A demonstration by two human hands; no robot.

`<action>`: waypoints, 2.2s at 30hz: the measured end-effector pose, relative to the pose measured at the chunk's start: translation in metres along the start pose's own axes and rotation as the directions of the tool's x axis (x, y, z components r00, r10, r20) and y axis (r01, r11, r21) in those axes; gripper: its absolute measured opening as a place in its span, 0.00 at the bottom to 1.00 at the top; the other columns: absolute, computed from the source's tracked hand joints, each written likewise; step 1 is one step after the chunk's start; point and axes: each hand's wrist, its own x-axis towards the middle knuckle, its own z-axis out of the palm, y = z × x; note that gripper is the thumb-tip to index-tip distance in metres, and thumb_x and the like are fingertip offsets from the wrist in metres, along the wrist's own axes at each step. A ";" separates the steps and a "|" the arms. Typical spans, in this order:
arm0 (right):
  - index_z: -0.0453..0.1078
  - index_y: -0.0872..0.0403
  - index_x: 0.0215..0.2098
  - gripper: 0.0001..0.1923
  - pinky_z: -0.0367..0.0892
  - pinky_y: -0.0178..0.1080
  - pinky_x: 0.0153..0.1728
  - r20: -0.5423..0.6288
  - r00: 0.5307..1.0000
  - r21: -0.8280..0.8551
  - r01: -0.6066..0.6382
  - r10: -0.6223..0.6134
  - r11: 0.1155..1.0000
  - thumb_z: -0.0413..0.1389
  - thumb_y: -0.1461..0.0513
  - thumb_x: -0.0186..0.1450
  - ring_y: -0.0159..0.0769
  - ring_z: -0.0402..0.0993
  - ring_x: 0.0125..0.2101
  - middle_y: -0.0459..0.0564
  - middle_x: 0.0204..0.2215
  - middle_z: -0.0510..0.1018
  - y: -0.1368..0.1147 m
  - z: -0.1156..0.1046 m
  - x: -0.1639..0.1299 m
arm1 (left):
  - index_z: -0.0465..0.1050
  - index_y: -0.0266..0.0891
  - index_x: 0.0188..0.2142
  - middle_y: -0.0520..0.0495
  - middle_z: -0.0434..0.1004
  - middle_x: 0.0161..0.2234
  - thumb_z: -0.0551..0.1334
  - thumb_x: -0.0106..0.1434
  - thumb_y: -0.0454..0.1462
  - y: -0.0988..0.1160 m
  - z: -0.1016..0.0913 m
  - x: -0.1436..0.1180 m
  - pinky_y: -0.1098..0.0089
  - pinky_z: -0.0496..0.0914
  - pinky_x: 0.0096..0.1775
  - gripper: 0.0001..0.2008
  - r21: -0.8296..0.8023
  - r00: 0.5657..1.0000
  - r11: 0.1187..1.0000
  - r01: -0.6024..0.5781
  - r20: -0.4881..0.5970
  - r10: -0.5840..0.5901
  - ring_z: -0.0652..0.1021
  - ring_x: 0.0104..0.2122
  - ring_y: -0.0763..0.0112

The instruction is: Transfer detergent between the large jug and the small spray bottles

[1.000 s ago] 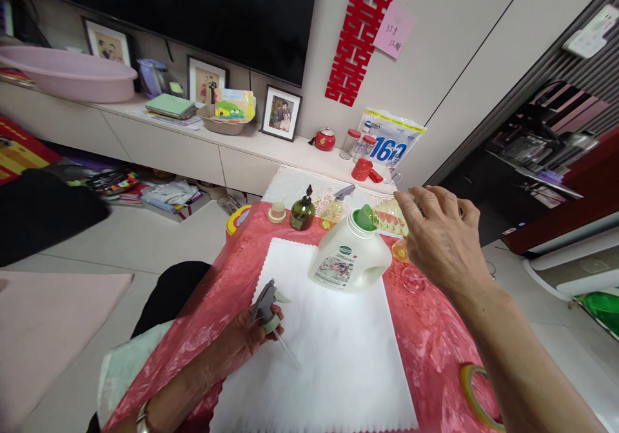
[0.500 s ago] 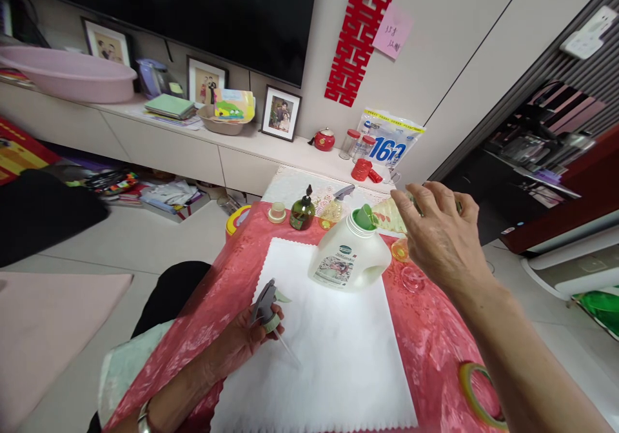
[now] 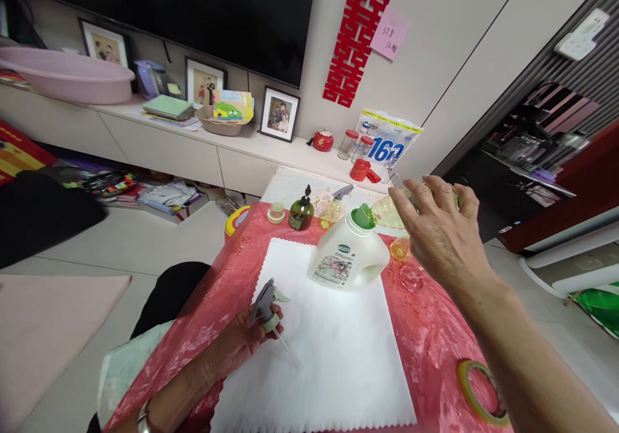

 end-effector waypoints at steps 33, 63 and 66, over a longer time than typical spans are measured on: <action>0.58 0.54 0.68 0.33 0.65 0.58 0.51 0.066 0.948 0.374 -0.314 0.312 0.873 0.47 0.44 0.72 0.62 0.63 0.56 0.62 0.58 0.66 -0.012 -0.005 -0.063 | 0.79 0.39 0.42 0.50 0.81 0.39 0.79 0.48 0.38 0.017 0.022 -0.002 0.71 0.76 0.42 0.22 -0.081 0.980 0.991 -0.111 -0.174 0.095 0.82 0.36 0.71; 0.50 0.47 0.70 0.31 0.67 0.54 0.50 0.427 0.891 0.749 -0.444 0.153 0.493 0.52 0.55 0.72 0.53 0.61 0.59 0.57 0.61 0.62 -0.210 0.011 -0.171 | 0.78 0.38 0.43 0.51 0.81 0.40 0.79 0.49 0.36 0.031 0.068 -0.013 0.69 0.75 0.46 0.21 -0.113 0.954 0.980 -0.166 -0.271 0.130 0.82 0.39 0.69; 0.50 0.48 0.71 0.31 0.67 0.55 0.50 0.401 0.902 0.772 -0.427 0.162 0.471 0.49 0.50 0.74 0.53 0.63 0.57 0.58 0.59 0.64 -0.216 0.008 -0.171 | 0.79 0.39 0.42 0.51 0.82 0.40 0.79 0.49 0.36 0.027 0.073 -0.015 0.68 0.73 0.49 0.21 -0.096 0.957 0.984 -0.148 -0.265 0.118 0.82 0.40 0.69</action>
